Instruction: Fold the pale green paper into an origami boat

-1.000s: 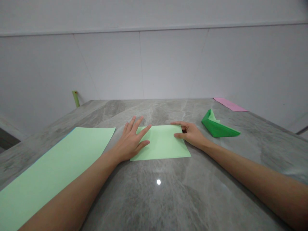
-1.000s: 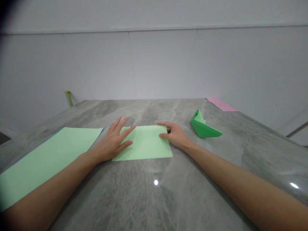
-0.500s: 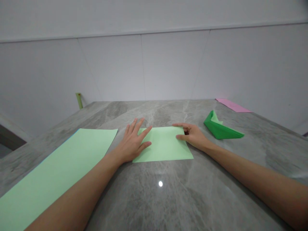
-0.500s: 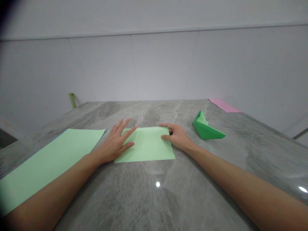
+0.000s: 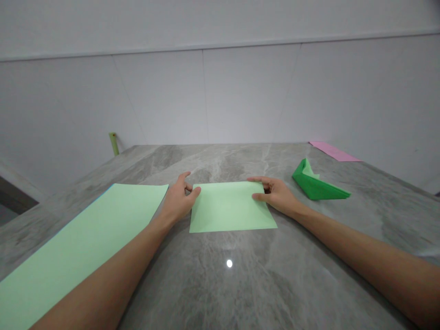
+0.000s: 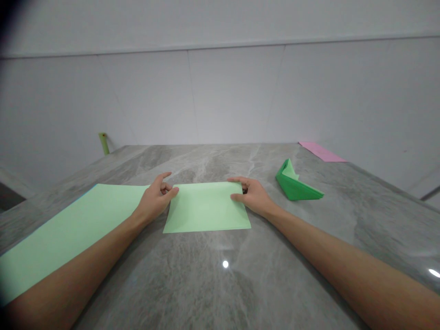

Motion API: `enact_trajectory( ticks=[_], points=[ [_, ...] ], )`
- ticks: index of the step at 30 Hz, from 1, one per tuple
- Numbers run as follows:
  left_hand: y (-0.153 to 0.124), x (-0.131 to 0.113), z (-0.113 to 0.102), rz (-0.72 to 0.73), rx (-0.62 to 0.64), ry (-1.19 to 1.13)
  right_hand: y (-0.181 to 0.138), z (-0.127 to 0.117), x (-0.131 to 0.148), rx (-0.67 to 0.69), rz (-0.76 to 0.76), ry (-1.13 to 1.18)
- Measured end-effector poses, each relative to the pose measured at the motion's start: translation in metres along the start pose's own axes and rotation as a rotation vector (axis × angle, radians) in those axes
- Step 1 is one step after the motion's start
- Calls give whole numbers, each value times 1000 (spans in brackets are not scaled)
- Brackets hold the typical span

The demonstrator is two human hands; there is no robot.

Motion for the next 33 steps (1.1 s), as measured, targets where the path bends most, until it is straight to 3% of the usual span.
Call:
enact_trajectory(
  ticks=[9,19,33],
  points=[
    [2,19,10,-55,19,-71,1,-1,-1,-9,4,-23],
    [2,18,9,-110,60,-45,0,-1,-2,-17,0,6],
    [4,18,9,-77,88,-23,1,0,-4,-2,-3,37]
  ],
)
Point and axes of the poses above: each hand's wrist, its own y-axis towards the middle knuckle, its own z-axis out of the palm, x = y × z, the point moved 7 cm from there along y, towards the middle knuckle, and after that the axes turned 5 degrees about z, right-handed, at the moved point
